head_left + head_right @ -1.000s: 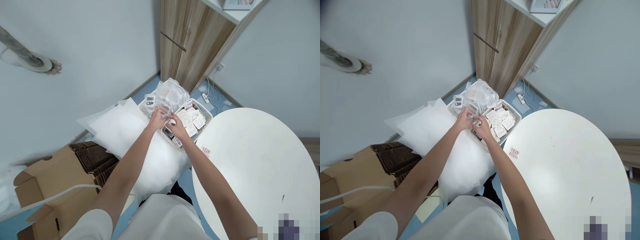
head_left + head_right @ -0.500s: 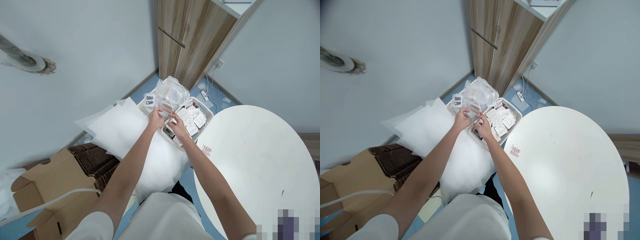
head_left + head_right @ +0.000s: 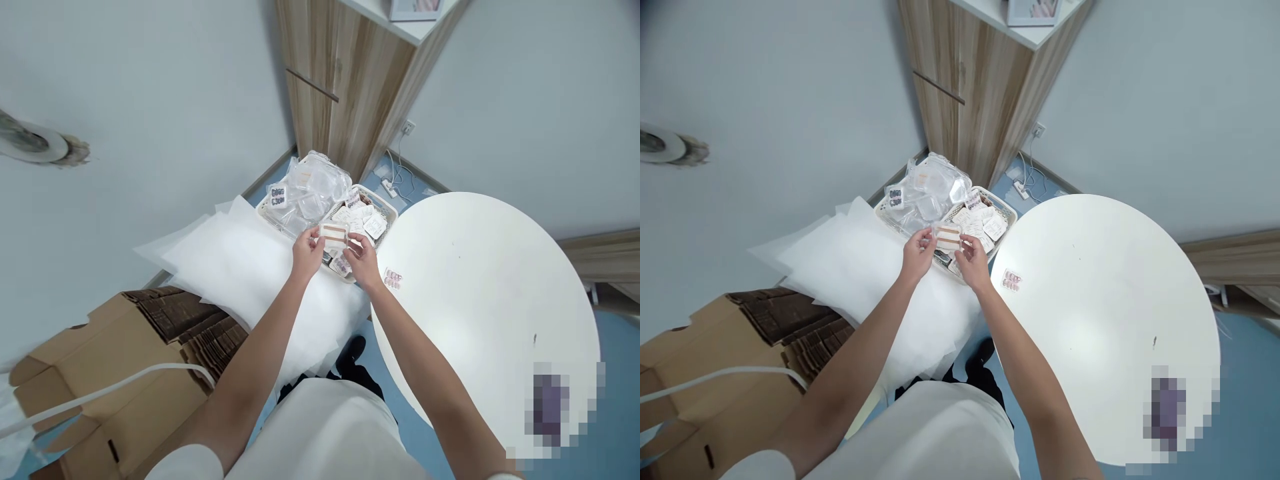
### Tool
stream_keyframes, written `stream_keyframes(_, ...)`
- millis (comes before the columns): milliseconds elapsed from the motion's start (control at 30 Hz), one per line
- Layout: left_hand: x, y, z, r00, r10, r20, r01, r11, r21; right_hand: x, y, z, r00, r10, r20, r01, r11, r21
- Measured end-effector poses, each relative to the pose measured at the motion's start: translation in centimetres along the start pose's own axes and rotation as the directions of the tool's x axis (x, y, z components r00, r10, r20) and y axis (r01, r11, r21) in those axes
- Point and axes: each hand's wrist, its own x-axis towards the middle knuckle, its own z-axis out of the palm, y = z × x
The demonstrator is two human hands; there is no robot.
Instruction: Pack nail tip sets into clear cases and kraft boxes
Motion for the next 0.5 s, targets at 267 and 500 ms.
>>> stream_keyframes(267,-11.5,3.1,4.1,0.974,-0.047,0.223,0.091,0.977,-0.193,-11.8,0.6,-8.0,0.945,0.129,-0.3,-0.106,0.99,0.093)
stream_keyframes(500,-21.5,5.7,8.3,0.823,-0.151,0.548,0.34,0.903,-0.261,-22.9,1.0,-15.7,0.895,0.174,-0.411,-0.095,0.974,0.206)
